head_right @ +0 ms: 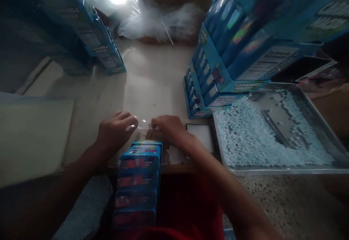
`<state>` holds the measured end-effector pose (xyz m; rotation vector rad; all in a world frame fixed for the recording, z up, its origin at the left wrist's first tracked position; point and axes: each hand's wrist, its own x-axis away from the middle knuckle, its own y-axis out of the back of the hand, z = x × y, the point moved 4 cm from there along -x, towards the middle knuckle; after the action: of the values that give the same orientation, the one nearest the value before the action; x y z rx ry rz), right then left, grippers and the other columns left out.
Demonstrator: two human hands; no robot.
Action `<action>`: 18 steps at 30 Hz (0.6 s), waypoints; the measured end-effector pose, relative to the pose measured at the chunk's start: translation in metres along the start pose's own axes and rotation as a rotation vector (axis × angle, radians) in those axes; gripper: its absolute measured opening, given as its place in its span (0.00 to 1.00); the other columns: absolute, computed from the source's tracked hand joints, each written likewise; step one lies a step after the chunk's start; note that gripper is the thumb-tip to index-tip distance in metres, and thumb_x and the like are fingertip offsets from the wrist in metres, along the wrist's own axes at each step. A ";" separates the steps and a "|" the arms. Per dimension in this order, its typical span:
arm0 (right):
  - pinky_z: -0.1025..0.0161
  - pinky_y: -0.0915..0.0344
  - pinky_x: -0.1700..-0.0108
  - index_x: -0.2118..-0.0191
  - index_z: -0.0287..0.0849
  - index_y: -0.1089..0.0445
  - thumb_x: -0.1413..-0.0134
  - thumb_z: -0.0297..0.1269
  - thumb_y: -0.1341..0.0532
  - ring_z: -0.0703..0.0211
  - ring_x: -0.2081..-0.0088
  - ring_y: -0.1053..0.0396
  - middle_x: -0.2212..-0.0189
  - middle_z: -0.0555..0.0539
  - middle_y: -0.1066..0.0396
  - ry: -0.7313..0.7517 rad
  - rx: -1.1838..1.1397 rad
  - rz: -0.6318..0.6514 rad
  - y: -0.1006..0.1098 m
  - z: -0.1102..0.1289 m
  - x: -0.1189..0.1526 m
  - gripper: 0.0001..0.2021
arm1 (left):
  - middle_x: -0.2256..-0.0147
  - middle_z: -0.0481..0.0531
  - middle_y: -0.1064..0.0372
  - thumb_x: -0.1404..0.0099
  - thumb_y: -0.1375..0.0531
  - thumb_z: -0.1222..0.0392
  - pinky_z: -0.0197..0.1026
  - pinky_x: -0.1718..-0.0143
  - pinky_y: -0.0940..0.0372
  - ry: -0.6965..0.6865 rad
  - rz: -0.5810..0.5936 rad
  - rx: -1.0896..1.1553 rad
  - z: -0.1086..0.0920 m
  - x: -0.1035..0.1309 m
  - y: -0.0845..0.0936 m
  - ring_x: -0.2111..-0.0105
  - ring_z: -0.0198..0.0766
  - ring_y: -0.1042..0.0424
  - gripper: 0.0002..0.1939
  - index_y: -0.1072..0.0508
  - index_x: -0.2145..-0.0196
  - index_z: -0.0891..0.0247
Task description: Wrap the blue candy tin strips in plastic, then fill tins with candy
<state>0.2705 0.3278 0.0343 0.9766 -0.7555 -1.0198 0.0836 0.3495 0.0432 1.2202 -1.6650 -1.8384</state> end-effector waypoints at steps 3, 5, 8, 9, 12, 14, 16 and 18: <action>0.64 0.54 0.69 0.67 0.43 0.22 0.39 0.32 0.36 0.61 0.66 0.30 0.67 0.48 0.22 -0.026 0.058 0.035 -0.001 0.000 0.017 0.06 | 0.70 0.48 0.28 0.35 0.41 0.67 0.40 0.75 0.51 -0.005 0.106 0.062 -0.004 0.010 0.008 0.70 0.38 0.31 0.08 0.25 0.71 0.59; 0.64 0.51 0.68 0.69 0.44 0.21 0.41 0.30 0.36 0.61 0.68 0.29 0.70 0.48 0.21 -0.098 0.013 0.084 0.000 -0.001 0.027 0.07 | 0.71 0.47 0.29 0.33 0.42 0.65 0.39 0.76 0.51 -0.028 0.193 0.116 -0.008 0.016 0.015 0.74 0.36 0.34 0.09 0.26 0.71 0.59; 0.65 0.46 0.67 0.68 0.46 0.18 0.45 0.27 0.34 0.60 0.68 0.26 0.71 0.50 0.20 -0.183 -0.104 0.130 0.006 0.001 0.038 0.09 | 0.71 0.48 0.29 0.31 0.45 0.64 0.39 0.76 0.50 -0.068 0.312 0.187 -0.014 0.022 0.026 0.77 0.34 0.36 0.11 0.25 0.70 0.59; 0.66 0.45 0.68 0.68 0.47 0.17 0.46 0.26 0.34 0.60 0.68 0.25 0.72 0.50 0.20 -0.201 -0.136 0.137 0.009 0.002 0.040 0.09 | 0.70 0.48 0.28 0.31 0.45 0.65 0.39 0.76 0.50 -0.071 0.333 0.201 -0.016 0.022 0.030 0.78 0.34 0.35 0.11 0.25 0.69 0.59; 0.66 0.43 0.69 0.69 0.46 0.17 0.49 0.24 0.33 0.61 0.70 0.25 0.73 0.51 0.20 -0.243 -0.203 0.108 0.024 0.004 0.047 0.09 | 0.70 0.49 0.27 0.31 0.45 0.64 0.39 0.76 0.47 -0.056 0.313 0.209 -0.020 0.020 0.044 0.77 0.35 0.33 0.12 0.23 0.69 0.59; 0.67 0.42 0.70 0.70 0.46 0.18 0.49 0.25 0.34 0.62 0.73 0.26 0.75 0.52 0.21 -0.251 -0.283 0.031 0.037 0.008 0.055 0.09 | 0.69 0.49 0.25 0.32 0.43 0.62 0.39 0.74 0.44 -0.013 0.217 0.210 -0.022 0.019 0.056 0.75 0.36 0.30 0.11 0.22 0.69 0.58; 0.67 0.40 0.72 0.71 0.45 0.19 0.48 0.27 0.35 0.62 0.74 0.27 0.77 0.53 0.22 -0.257 -0.419 -0.062 0.049 0.016 0.066 0.08 | 0.68 0.47 0.23 0.34 0.40 0.62 0.39 0.73 0.41 0.050 0.104 0.244 -0.024 0.020 0.067 0.73 0.36 0.27 0.08 0.21 0.69 0.57; 0.66 0.37 0.72 0.69 0.44 0.19 0.47 0.30 0.36 0.60 0.74 0.26 0.77 0.52 0.22 -0.297 -0.535 -0.192 0.058 0.028 0.080 0.07 | 0.68 0.44 0.22 0.35 0.37 0.61 0.38 0.71 0.39 0.132 0.005 0.320 -0.025 0.025 0.076 0.72 0.35 0.25 0.05 0.20 0.69 0.56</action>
<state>0.2942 0.2568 0.1044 0.4435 -0.5859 -1.4632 0.0690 0.2980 0.1077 1.4270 -1.9343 -1.4906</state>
